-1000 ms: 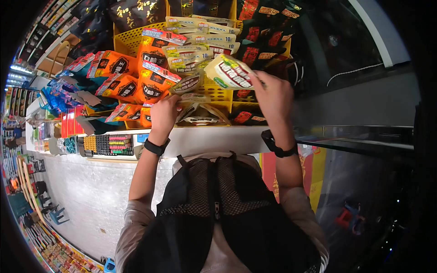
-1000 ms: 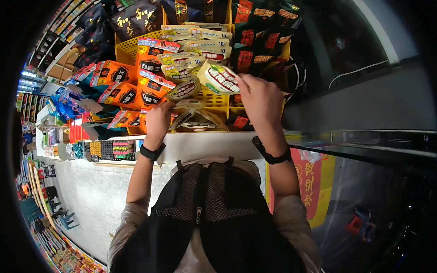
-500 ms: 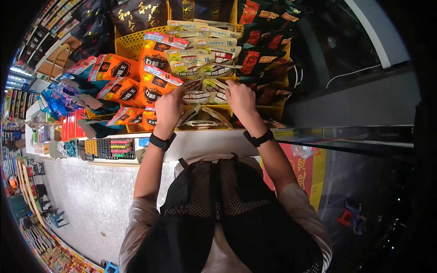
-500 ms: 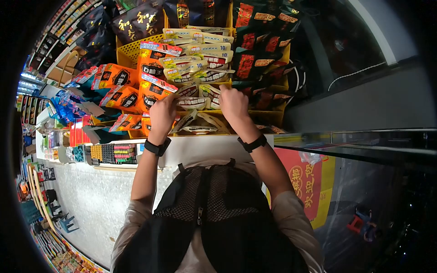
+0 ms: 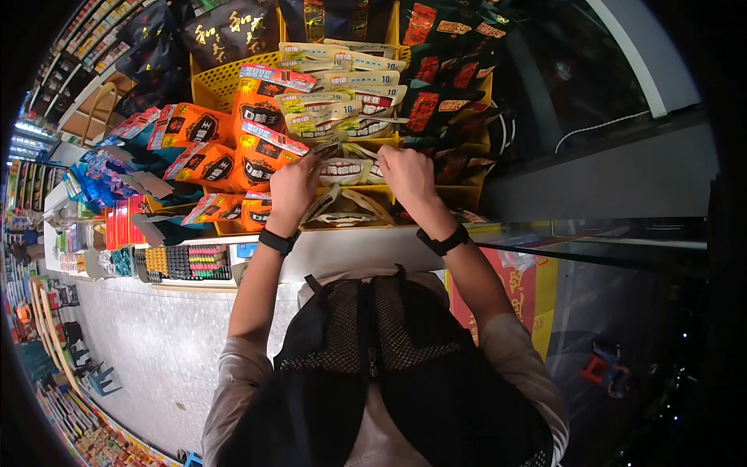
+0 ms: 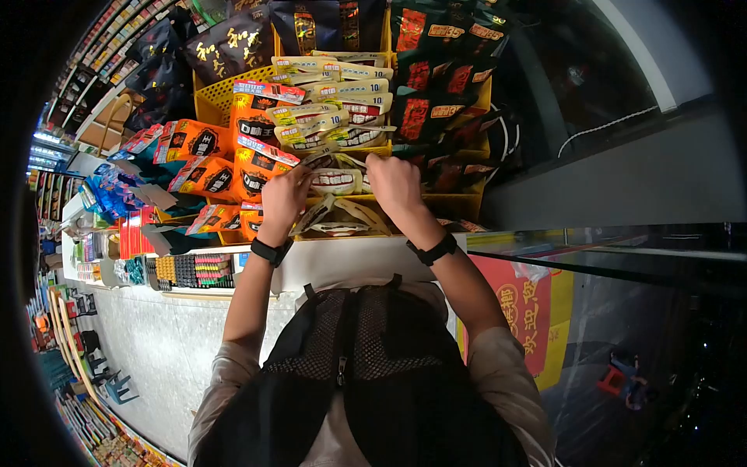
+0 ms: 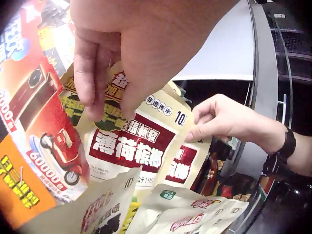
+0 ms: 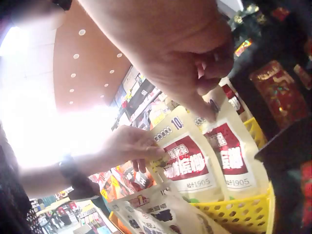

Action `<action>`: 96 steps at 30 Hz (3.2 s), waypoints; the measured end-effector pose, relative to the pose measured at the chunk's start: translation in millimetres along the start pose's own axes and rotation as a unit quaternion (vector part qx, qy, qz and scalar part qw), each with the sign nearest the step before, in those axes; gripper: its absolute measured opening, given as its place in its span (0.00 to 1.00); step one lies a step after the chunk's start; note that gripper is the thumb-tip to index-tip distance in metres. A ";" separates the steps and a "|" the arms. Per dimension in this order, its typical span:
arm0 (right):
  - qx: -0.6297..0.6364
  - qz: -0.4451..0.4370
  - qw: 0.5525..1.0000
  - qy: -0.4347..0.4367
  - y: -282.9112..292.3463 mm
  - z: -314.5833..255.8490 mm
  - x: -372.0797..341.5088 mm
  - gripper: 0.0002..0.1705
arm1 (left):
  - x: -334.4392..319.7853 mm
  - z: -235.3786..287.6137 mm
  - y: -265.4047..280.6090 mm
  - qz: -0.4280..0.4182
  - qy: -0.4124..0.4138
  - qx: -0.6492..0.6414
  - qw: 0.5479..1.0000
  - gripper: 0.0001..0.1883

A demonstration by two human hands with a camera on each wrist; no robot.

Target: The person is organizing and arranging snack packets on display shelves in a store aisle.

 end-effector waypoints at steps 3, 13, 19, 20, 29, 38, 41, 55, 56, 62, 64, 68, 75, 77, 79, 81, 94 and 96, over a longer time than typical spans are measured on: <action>0.031 0.044 0.998 0.020 7.0 1.6 4.5 0.02 | -7.3 14.0 17.8 0.038 -0.018 -0.032 0.999 0.10; 0.000 -0.011 1.000 -0.016 -9.8 2.4 -4.7 0.08 | -15.9 -29.1 24.5 0.043 0.072 -0.018 0.996 0.07; 0.014 -0.025 1.000 -0.008 7.0 5.0 -1.9 0.09 | -11.2 -29.7 36.2 -0.033 0.074 0.033 0.996 0.15; 0.015 -0.022 1.000 -0.012 12.8 4.3 -0.4 0.10 | -12.6 -29.9 40.5 -0.034 0.074 0.034 0.996 0.15; 0.015 -0.045 0.999 -0.023 8.9 7.5 10.8 0.08 | -18.6 -41.8 35.7 -0.044 0.075 0.008 0.996 0.12; 0.160 0.086 0.977 0.115 32.2 -27.0 -11.1 0.09 | -27.5 17.4 62.4 0.023 0.006 0.026 0.999 0.20; 0.097 0.022 0.988 0.118 6.3 -39.0 -18.1 0.11 | -29.7 33.9 40.0 -0.033 -0.040 0.007 0.999 0.20; 0.157 -0.280 0.946 0.036 -87.8 3.7 3.3 0.17 | -23.1 18.4 31.7 -0.033 0.071 0.019 0.997 0.08; 0.131 -0.326 0.936 0.016 -95.6 5.4 9.9 0.19 | -21.7 19.6 33.2 -0.052 0.069 0.025 0.996 0.08; 0.137 -0.303 0.942 -0.041 -101.7 7.3 11.3 0.21 | -17.4 14.9 16.7 -0.026 0.036 -0.002 0.999 0.07; 0.124 -0.290 0.949 -0.014 -85.1 4.5 9.1 0.21 | -16.3 16.7 13.8 -0.022 0.032 -0.012 0.999 0.08; 0.153 -0.200 0.965 -0.076 -27.8 -9.2 -11.0 0.20 | -13.3 30.0 19.9 -0.015 0.022 -0.029 0.999 0.08; 0.094 -0.118 0.987 -0.059 -17.5 -9.2 -16.9 0.11 | -4.5 23.5 -10.0 -0.040 -0.013 0.024 0.999 0.12; 0.135 -0.041 0.989 -0.039 -4.8 -12.2 -23.2 0.11 | -9.8 21.7 -10.2 -0.016 0.000 0.007 1.000 0.11; 0.147 0.075 0.986 -0.015 25.7 -23.2 -26.7 0.09 | -15.4 23.1 -12.0 0.003 0.011 -0.012 1.000 0.10; 0.139 0.115 0.983 0.021 24.9 -14.9 -16.0 0.09 | -15.4 26.1 -12.8 0.040 0.008 -0.008 0.999 0.08; 0.050 -0.056 0.997 -0.032 -15.3 8.7 -14.1 0.09 | -14.2 30.3 -17.0 -0.009 0.055 0.058 0.997 0.05; 0.053 -0.054 0.996 -0.045 -12.5 8.1 -17.0 0.09 | -16.1 33.9 -16.8 -0.008 0.074 0.050 0.996 0.08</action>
Point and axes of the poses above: each hand's wrist, its own x-axis towards the middle knuckle, its own y-axis out of the back of the hand, z = x × y, the point moved 1 cm from there along x, towards the middle knuckle, and after that the axes turned 14 degrees about -z, right-handed, at the moved point
